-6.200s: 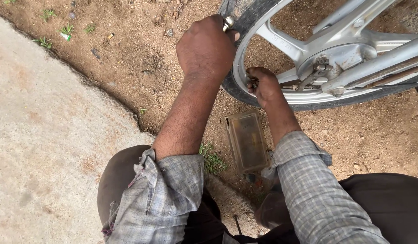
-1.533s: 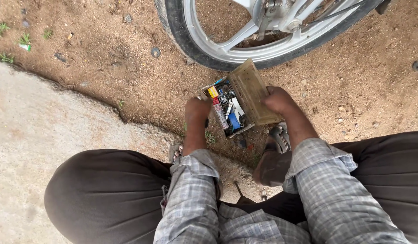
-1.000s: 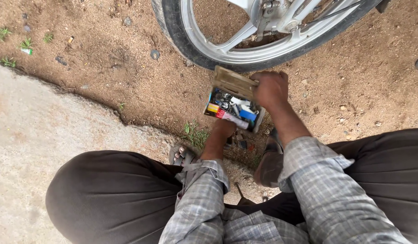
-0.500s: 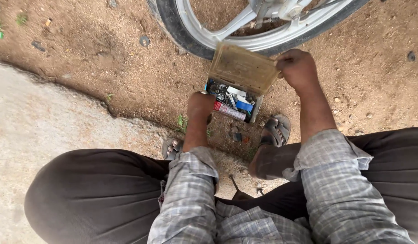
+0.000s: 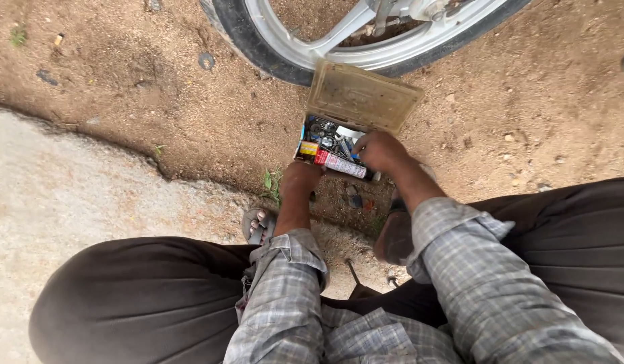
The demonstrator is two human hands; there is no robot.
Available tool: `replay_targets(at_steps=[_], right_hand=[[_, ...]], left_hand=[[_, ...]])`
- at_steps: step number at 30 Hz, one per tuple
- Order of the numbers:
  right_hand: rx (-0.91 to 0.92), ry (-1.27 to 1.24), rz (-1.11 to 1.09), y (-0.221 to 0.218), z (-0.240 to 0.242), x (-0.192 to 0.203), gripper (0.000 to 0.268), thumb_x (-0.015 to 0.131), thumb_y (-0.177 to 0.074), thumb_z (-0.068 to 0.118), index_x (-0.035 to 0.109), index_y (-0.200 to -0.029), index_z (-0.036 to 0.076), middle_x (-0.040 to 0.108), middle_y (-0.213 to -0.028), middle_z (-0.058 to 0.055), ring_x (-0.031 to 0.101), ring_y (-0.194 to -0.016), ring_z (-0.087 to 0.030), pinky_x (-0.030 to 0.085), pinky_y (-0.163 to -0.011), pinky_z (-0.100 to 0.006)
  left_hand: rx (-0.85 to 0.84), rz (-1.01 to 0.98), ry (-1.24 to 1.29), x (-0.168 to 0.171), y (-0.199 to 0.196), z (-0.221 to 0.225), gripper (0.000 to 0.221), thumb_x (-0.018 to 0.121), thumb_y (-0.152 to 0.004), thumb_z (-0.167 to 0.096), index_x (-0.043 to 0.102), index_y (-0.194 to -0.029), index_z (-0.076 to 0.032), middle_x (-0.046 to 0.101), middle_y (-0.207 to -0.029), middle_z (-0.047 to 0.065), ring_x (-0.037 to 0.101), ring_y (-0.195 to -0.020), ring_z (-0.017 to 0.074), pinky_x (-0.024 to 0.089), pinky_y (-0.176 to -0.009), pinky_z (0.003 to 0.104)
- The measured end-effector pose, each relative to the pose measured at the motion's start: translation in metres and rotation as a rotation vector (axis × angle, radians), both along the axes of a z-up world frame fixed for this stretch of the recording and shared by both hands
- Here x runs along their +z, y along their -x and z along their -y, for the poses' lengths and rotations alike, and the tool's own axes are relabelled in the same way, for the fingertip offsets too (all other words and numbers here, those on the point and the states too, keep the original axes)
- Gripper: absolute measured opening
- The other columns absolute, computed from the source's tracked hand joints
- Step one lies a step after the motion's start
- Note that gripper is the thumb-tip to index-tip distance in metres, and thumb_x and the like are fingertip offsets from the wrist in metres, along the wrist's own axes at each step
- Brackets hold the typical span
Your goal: Replacing or repairing a tire valve core on a motorcycle wheel.
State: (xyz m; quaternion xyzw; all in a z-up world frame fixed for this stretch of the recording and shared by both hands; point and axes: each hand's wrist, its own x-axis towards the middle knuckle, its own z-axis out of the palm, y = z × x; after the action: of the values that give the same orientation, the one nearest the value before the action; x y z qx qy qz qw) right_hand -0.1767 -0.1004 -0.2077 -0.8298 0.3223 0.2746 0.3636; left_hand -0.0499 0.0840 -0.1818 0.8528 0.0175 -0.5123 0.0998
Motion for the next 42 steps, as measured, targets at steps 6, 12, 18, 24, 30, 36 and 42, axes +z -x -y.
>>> replay_targets(at_steps=[6,12,18,24,30,36,42], right_hand=[[-0.432,-0.028,-0.054,0.023,-0.043,-0.072,0.023,0.064,-0.088,0.015,0.073,-0.104,0.001,0.071,-0.103,-0.015,0.066,-0.102,-0.027,0.053,-0.088,-0.043],[-0.206,0.130,-0.030,0.012,-0.047,-0.015,0.023,0.070,-0.084,0.018,0.075,-0.100,0.002,0.074,-0.099,-0.018,0.073,-0.096,-0.030,0.056,-0.087,-0.044],[0.097,0.253,-0.041,-0.024,-0.017,0.071,0.034,0.082,-0.080,0.030,0.074,-0.109,0.014,0.067,-0.111,-0.011,0.066,-0.104,-0.028,0.051,-0.095,-0.042],[-0.017,0.259,0.119,-0.011,0.010,0.031,0.019,0.078,-0.087,0.025,0.075,-0.102,0.013,0.069,-0.113,-0.008,0.068,-0.101,-0.026,0.054,-0.091,-0.042],[-0.044,0.259,0.182,-0.013,-0.001,0.032,0.007,0.071,-0.087,0.014,0.074,-0.093,0.011,0.071,-0.104,-0.008,0.070,-0.096,-0.025,0.056,-0.089,-0.042],[0.174,0.015,-0.012,-0.018,-0.031,0.022,0.024,0.068,-0.088,0.014,0.079,-0.108,0.024,0.074,-0.114,-0.007,0.069,-0.110,-0.027,0.052,-0.099,-0.045],[0.232,0.068,-0.156,-0.007,-0.052,0.019,0.034,0.061,-0.095,0.013,0.075,-0.122,0.028,0.072,-0.123,-0.010,0.067,-0.116,-0.031,0.052,-0.101,-0.047]], left_hand=[[-0.058,-0.017,0.005,-0.032,0.000,-0.007,0.063,0.083,-0.078,-0.052,0.072,-0.126,-0.013,0.072,-0.129,0.011,0.069,-0.117,0.0282,0.055,-0.099,0.042],[-0.081,-0.047,-0.033,-0.028,-0.002,-0.005,0.065,0.082,-0.081,-0.055,0.071,-0.126,-0.009,0.072,-0.129,0.013,0.070,-0.116,0.0275,0.055,-0.100,0.042],[-0.155,-0.035,0.005,-0.038,-0.001,-0.007,0.056,0.079,-0.082,-0.055,0.075,-0.123,-0.017,0.072,-0.127,0.012,0.069,-0.117,0.0269,0.054,-0.101,0.043],[-0.167,-0.033,0.031,-0.064,0.002,-0.013,0.050,0.078,-0.084,-0.055,0.077,-0.119,-0.020,0.073,-0.124,0.011,0.070,-0.113,0.0264,0.055,-0.099,0.042],[-0.173,-0.042,0.047,-0.065,0.002,-0.014,0.048,0.078,-0.085,-0.054,0.077,-0.117,-0.018,0.074,-0.119,0.010,0.072,-0.109,0.0248,0.056,-0.097,0.041],[-0.233,-0.060,0.033,-0.076,0.003,-0.010,0.053,0.075,-0.087,-0.055,0.075,-0.121,-0.015,0.076,-0.117,0.011,0.074,-0.106,0.0242,0.058,-0.095,0.040],[-0.090,-0.065,-0.007,-0.038,0.000,-0.007,0.062,0.081,-0.083,-0.054,0.072,-0.124,-0.008,0.072,-0.123,0.013,0.071,-0.111,0.0265,0.056,-0.098,0.042]])
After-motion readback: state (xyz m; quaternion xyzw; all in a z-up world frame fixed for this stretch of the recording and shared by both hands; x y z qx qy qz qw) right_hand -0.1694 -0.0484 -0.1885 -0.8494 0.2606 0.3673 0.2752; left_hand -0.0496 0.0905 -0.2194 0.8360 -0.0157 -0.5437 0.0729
